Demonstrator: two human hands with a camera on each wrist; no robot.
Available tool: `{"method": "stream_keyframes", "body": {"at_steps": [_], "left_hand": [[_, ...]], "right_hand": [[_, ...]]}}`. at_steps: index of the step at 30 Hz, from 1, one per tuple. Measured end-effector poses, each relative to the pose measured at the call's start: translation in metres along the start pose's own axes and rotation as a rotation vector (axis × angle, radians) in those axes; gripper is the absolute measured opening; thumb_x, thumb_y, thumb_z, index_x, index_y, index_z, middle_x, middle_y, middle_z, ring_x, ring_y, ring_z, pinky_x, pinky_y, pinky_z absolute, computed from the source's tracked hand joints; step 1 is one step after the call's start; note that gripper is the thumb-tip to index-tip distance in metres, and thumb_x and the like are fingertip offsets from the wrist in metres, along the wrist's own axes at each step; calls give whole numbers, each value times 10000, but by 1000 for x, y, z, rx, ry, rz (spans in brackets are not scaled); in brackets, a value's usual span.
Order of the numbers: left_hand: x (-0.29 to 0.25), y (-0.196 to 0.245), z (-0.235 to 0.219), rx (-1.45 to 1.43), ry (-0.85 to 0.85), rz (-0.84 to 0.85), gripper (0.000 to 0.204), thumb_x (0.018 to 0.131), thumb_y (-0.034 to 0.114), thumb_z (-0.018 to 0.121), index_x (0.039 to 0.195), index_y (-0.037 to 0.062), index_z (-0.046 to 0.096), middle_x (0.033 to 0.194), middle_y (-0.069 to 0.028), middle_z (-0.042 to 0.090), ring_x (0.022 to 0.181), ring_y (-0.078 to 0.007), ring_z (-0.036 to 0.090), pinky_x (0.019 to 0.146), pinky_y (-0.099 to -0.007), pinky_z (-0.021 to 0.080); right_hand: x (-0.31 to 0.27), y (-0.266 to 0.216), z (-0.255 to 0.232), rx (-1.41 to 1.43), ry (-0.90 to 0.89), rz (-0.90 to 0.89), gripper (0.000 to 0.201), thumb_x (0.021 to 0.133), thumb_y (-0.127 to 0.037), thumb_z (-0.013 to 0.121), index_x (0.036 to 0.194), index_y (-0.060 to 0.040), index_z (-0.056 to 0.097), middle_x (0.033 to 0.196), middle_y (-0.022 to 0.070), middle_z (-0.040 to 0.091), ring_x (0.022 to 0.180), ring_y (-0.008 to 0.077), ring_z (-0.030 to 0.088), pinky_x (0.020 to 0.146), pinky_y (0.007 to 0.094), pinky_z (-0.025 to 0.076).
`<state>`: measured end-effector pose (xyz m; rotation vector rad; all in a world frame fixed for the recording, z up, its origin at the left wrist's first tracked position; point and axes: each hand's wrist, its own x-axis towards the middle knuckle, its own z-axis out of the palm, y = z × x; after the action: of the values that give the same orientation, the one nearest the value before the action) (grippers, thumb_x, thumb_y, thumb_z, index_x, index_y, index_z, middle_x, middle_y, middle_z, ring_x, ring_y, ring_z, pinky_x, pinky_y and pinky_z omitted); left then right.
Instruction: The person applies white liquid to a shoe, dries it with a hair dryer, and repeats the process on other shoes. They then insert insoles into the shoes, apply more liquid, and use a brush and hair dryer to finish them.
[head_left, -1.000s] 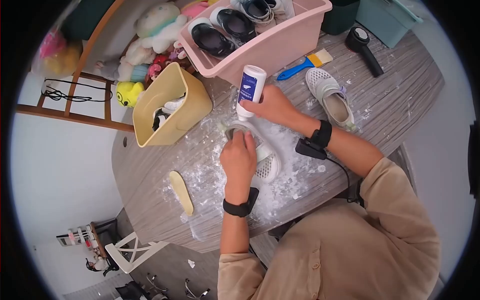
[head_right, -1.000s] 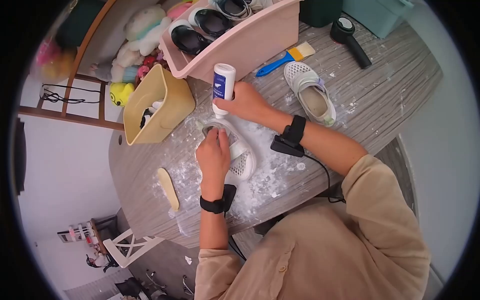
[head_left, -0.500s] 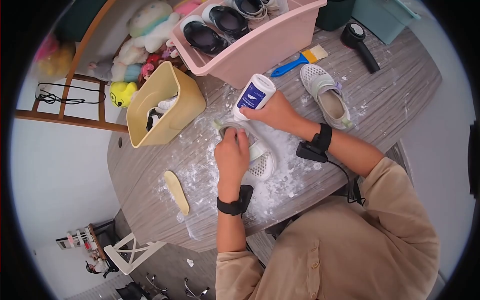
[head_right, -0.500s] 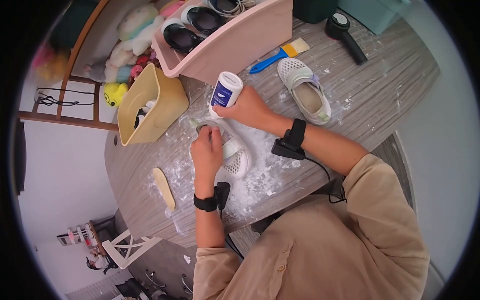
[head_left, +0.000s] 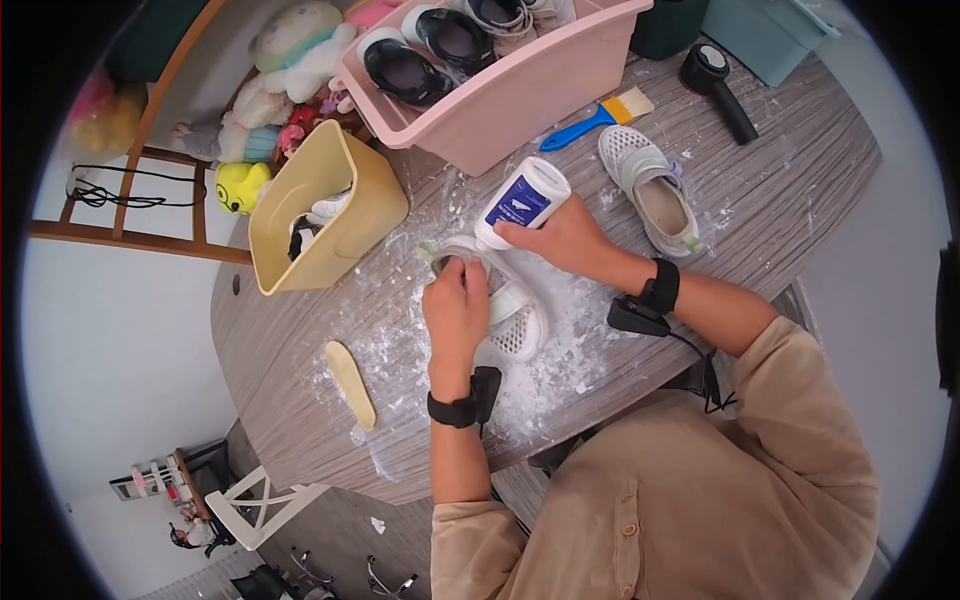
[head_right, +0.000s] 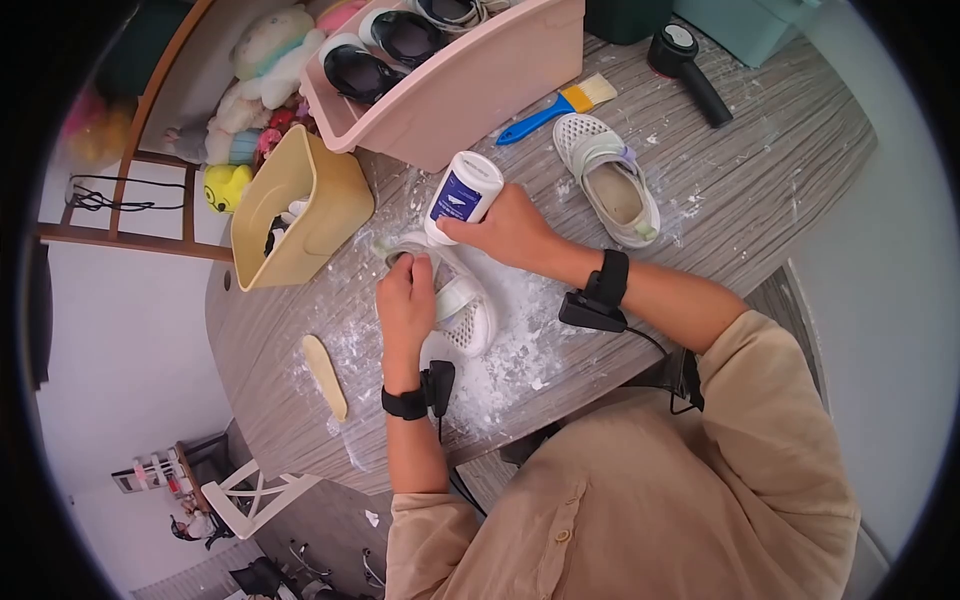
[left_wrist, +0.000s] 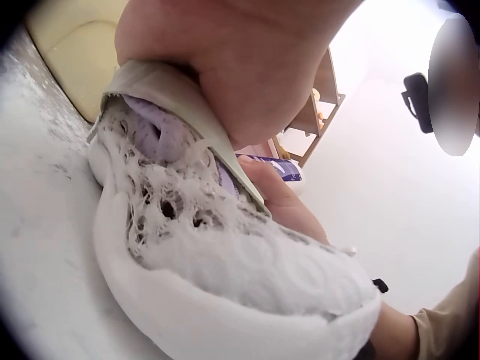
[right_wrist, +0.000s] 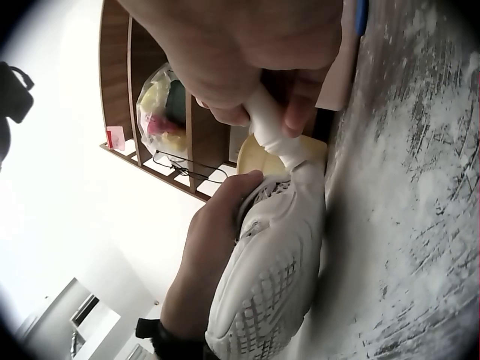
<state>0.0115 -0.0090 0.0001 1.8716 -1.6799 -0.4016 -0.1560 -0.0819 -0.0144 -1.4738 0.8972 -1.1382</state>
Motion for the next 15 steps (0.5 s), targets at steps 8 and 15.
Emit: {"method": "stream_keyframes", "body": {"at_steps": [8,15], "left_hand": [[1,0,-1,19,6,-16,361,915,277,488,689,2,548,594,-216,563,572,-413,569,538,-468,416],[1,-2,0,-19,14,-63,415,918,308,510,650,-9,530,573,-216,542,530,-392,536,525,-447,401]], "right_hand": [[-15,-9,-9,5,-18,-1,268,760,-185,716,910,12,611,802,79,659,722,138,624,650,302,499],[-26,-9,-14,7,-73,81,256,767,-114,727,947,-9,579,845,31,623,767,76,579,662,254,478]]}}
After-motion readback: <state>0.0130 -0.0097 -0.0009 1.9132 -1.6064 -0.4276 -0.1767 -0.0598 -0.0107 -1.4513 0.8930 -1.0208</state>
